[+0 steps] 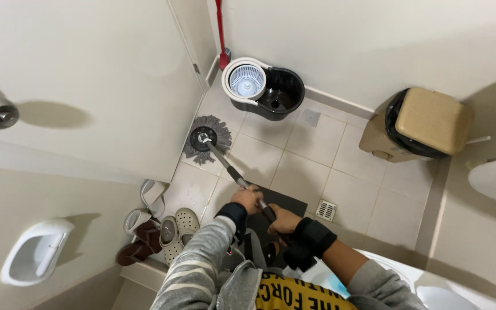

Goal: The person mops the tiled bathroom floor using a spin mop. They move the mop around the toilet, sink, and a small trash bin, repeatedly dipping the mop head into a black spin bucket to wring it out.

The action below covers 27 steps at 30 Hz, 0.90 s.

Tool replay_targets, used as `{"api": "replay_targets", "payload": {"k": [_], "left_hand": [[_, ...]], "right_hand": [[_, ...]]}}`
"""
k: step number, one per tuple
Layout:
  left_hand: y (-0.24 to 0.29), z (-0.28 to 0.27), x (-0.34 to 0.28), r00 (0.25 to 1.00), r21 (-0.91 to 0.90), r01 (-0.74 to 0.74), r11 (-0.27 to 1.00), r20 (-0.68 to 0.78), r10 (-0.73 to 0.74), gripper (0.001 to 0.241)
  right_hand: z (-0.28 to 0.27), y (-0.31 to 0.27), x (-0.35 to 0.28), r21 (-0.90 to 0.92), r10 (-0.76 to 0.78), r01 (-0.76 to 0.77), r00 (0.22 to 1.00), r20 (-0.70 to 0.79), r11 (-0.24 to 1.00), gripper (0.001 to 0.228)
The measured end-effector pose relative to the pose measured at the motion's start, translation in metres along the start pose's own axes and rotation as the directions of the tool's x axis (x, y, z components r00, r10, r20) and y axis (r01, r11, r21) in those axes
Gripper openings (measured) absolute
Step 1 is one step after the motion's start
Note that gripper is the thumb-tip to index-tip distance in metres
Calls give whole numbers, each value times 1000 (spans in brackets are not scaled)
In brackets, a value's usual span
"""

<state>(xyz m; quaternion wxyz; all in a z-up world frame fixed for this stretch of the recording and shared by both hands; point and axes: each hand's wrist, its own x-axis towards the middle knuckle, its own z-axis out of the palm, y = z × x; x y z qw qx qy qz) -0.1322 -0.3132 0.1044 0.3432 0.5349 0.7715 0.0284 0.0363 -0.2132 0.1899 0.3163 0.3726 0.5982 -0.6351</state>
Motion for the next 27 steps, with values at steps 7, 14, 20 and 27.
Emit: {"api": "replay_targets", "payload": {"k": [7,14,20,27], "left_hand": [[-2,-20,65,984,-124,156,980,-64,-165,52],[-25,-9,138,986,-95,39,995,-158,-54,39],[-73,-22,194,969,35,84,996,-238,-74,25],[-61,-11,200,990,-145,76,986,-108,-93,27]], "right_hand": [[-61,-48,-14,49,-107,107,994,-11,993,73],[-82,-80,-6,40,-61,69,983,-172,997,83],[-90,-102,52,96,-91,116,968,-234,989,92],[-92,-49,66,184,-103,160,953,-284,970,95]]}}
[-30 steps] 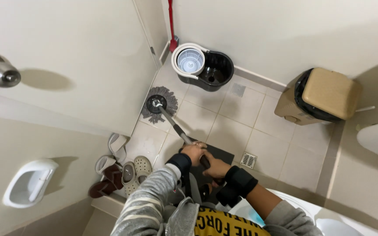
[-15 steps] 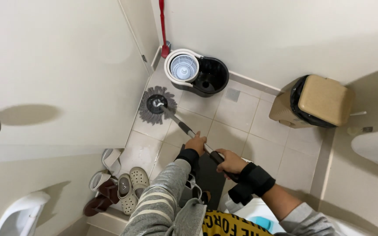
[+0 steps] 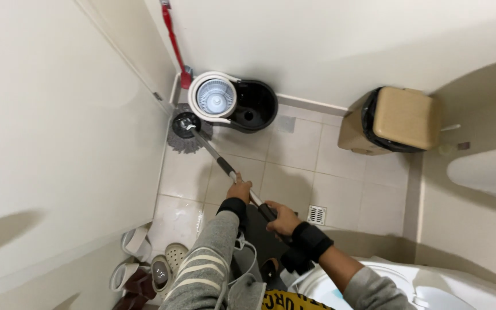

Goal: The person mops the tiled bathroom floor using a spin mop. They move the mop around the toilet, sink, and a small trash bin, repeatedly dipping the mop head into a black spin bucket to wring it out.

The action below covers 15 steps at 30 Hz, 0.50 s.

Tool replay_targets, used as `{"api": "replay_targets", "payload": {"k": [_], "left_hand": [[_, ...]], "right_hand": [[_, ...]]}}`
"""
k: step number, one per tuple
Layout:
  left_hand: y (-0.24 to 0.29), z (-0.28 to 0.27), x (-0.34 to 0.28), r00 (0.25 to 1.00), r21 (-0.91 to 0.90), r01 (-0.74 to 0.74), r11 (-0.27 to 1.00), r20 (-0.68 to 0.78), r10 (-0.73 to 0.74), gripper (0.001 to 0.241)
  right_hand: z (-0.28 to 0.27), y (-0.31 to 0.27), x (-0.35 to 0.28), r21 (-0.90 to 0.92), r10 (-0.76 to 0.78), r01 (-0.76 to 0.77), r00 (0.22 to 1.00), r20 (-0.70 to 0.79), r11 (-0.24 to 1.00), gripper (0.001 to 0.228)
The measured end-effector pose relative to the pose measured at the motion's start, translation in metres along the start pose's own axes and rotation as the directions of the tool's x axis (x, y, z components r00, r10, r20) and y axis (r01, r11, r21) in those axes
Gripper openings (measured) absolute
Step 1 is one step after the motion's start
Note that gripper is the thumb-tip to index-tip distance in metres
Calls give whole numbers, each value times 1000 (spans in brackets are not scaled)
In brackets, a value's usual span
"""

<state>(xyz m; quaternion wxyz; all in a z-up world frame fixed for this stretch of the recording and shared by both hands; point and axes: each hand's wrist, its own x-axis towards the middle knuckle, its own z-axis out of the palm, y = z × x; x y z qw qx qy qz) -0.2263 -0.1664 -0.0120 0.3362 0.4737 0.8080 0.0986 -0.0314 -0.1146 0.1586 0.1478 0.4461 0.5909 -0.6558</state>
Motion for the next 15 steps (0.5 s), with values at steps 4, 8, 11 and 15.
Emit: {"api": "replay_targets", "payload": {"k": [4,8,11,15], "left_hand": [[23,4,-18,979,26,-20,999,203,14,33],[23,47,-21,977,48,-206,977,64,202,30],[40,45,-29,963,33,-265,964,46,264,29],[74,40,-43,935,35,-341,939,118,335,28]], "right_hand": [[-3,34,-25,43,36,-35,999,-20,998,95],[-11,53,-48,199,19,-18,1000,-2,980,92],[-17,57,-64,238,36,-27,999,-33,971,90],[-25,52,-98,288,131,-107,989,-66,952,89]]}}
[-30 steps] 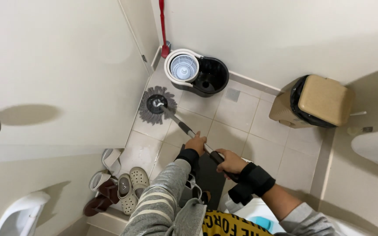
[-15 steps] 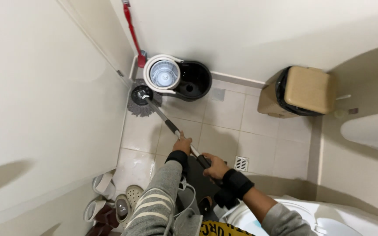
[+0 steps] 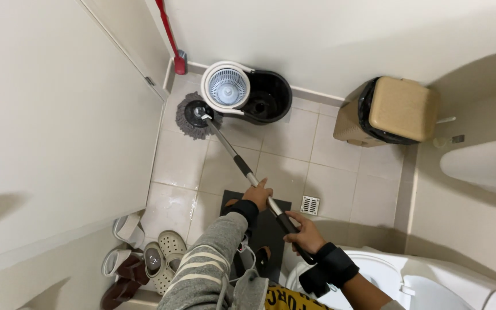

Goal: The person mops the tiled bathroom floor using a spin mop. They move the mop around the toilet, sink, and a small trash bin, repeatedly dipping the mop head into a black spin bucket to wring it out.

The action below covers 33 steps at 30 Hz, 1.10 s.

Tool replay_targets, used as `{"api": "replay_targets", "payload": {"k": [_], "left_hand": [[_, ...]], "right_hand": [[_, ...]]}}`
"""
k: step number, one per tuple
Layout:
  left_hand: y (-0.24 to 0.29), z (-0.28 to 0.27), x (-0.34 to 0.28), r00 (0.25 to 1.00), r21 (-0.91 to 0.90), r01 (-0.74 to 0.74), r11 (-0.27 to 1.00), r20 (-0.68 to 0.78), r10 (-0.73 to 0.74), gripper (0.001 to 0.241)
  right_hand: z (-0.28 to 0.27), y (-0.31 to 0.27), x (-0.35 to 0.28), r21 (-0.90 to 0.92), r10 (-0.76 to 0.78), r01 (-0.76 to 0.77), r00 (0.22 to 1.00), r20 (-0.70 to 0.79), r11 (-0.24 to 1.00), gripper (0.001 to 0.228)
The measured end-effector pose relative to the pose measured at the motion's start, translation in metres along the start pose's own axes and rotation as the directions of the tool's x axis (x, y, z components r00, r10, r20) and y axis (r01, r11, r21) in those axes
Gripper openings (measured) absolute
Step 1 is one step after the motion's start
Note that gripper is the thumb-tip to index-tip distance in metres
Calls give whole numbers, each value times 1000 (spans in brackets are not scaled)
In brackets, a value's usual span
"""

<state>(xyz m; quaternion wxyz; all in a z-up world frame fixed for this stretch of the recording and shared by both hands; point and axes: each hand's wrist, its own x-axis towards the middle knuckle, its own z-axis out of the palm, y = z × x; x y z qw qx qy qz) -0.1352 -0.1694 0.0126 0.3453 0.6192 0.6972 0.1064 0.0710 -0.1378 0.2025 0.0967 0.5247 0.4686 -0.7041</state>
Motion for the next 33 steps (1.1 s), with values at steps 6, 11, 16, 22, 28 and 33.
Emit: {"api": "replay_targets", "payload": {"k": [6,11,16,22,28,33], "left_hand": [[42,22,6,987,25,-113,993,115,110,27],[77,57,17,966,5,-240,971,100,239,25],[108,92,23,954,4,-246,969,180,241,32],[141,90,18,932,31,-270,962,260,253,31],[149,118,0,889,263,-389,883,358,285,27],[175,86,-34,823,279,-413,867,522,224,39]], "right_hand": [[-19,13,-44,-50,57,-62,994,-96,997,86],[-40,39,-73,15,72,-70,984,-161,997,86],[-49,75,-91,66,68,-54,970,-232,996,87],[-57,86,-116,-22,85,-94,963,-257,995,87],[-30,72,-168,-426,187,-274,954,-234,862,86],[-36,90,-172,-602,219,-263,965,-147,754,107]]}}
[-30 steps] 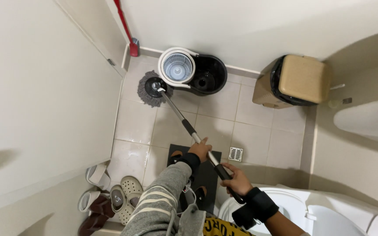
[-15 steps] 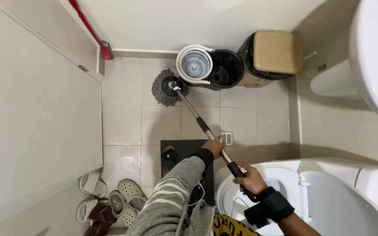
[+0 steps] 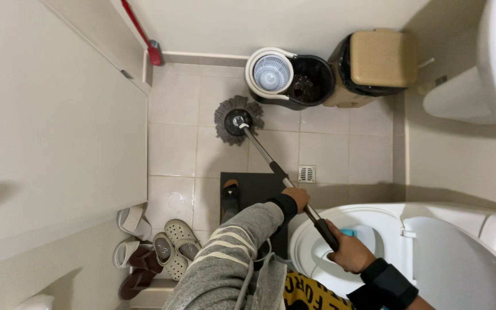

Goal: The person mops the tiled bathroom floor using a spin mop. They move the mop around the toilet, sink, and a small trash bin, repeatedly dipping the mop head into a black spin bucket to wring it out.

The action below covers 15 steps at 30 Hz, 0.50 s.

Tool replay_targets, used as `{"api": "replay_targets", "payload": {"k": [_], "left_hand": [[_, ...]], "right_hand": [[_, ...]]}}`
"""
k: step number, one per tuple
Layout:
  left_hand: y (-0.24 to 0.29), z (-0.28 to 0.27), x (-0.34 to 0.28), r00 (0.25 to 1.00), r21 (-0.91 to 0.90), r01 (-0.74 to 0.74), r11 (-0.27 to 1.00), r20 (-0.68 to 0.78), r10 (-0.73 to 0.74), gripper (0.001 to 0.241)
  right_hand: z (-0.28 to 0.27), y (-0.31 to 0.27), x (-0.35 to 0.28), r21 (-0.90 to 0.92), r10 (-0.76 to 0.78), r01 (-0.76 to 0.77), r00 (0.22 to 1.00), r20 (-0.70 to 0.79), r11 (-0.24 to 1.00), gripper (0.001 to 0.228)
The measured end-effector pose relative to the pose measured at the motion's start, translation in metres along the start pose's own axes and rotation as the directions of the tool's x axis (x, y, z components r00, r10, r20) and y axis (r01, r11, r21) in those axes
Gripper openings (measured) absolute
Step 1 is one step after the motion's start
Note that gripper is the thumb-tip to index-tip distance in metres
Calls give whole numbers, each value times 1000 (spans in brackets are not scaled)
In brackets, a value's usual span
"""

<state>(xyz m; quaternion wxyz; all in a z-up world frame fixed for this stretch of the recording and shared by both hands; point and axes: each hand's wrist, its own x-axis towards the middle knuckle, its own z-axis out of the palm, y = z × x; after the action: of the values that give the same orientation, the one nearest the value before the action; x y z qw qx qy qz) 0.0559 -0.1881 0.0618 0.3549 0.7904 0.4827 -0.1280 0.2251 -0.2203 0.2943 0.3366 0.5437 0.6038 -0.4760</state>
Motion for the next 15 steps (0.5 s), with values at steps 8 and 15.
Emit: {"api": "replay_targets", "payload": {"k": [8,15], "left_hand": [[-85,-49,0,947,-246,184,952,-217,-239,33],[-247,-85,-15,748,-448,375,811,-370,-550,21]], "right_hand": [[-53,-24,117,-350,-278,206,946,-169,914,108],[-121,-207,181,-524,-329,218,936,-127,823,98]]}}
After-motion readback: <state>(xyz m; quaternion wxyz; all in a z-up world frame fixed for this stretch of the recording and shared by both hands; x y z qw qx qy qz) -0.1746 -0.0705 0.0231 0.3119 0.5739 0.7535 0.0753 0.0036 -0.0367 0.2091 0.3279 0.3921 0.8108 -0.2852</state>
